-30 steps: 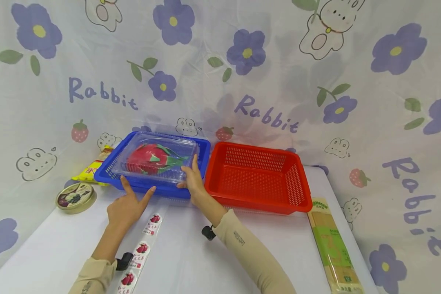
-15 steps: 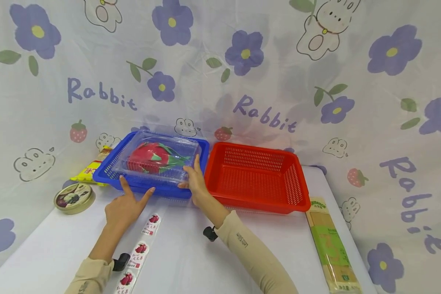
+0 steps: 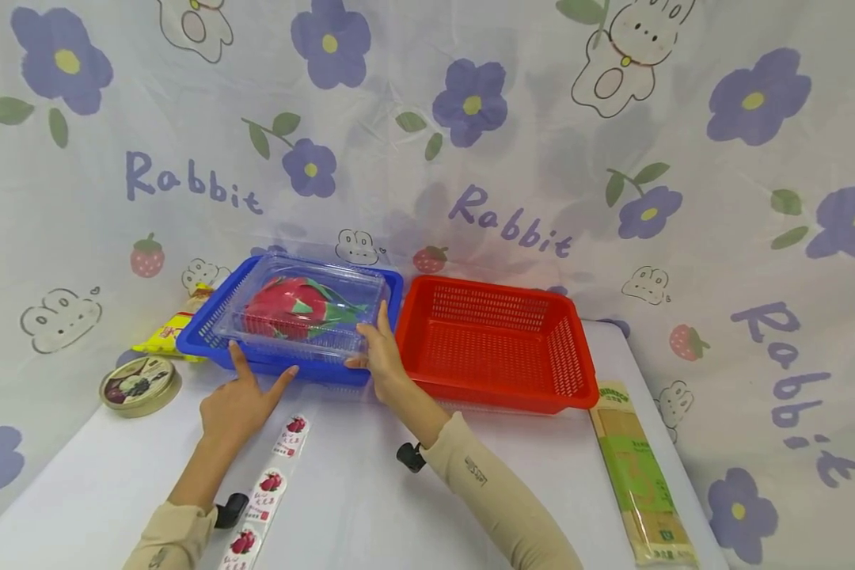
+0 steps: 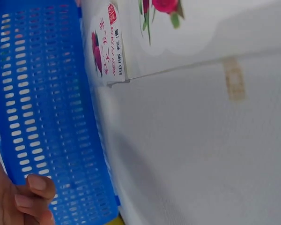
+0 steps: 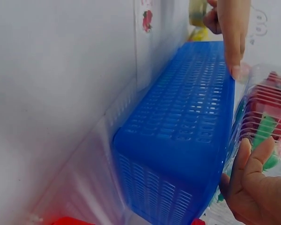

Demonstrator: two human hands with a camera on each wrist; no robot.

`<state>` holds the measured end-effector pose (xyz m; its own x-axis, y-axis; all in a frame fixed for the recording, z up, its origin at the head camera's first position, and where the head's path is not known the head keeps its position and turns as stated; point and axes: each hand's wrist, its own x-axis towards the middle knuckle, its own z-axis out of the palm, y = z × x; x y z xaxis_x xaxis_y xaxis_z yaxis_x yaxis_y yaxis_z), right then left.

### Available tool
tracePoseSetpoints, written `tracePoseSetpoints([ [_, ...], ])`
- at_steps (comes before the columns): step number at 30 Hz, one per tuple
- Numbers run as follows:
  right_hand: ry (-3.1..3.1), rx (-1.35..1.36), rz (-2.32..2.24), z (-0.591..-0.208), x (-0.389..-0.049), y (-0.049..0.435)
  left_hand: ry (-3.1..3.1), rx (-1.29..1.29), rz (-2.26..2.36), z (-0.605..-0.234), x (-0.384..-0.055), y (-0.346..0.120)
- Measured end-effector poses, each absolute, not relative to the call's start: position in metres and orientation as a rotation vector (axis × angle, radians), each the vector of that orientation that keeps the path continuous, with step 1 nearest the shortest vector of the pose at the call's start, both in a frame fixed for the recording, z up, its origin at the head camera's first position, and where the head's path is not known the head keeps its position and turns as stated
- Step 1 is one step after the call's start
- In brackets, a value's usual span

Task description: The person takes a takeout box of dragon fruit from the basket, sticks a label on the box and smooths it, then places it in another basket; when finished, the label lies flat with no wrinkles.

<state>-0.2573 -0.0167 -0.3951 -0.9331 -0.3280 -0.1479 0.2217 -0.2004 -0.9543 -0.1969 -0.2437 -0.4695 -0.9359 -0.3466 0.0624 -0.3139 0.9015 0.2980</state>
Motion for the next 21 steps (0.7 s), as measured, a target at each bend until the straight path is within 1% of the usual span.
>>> tracePoseSetpoints([
  [13, 1.708, -0.121, -2.187, -0.396, -0.255, -0.013, -2.892, 0.458, -0.452, -0.466, -0.193, -0.254],
  [21, 1.700, -0.128, -2.186, -0.398, -0.254, -0.010, -2.578, 0.236, -0.324, -0.452, -0.181, -0.266],
])
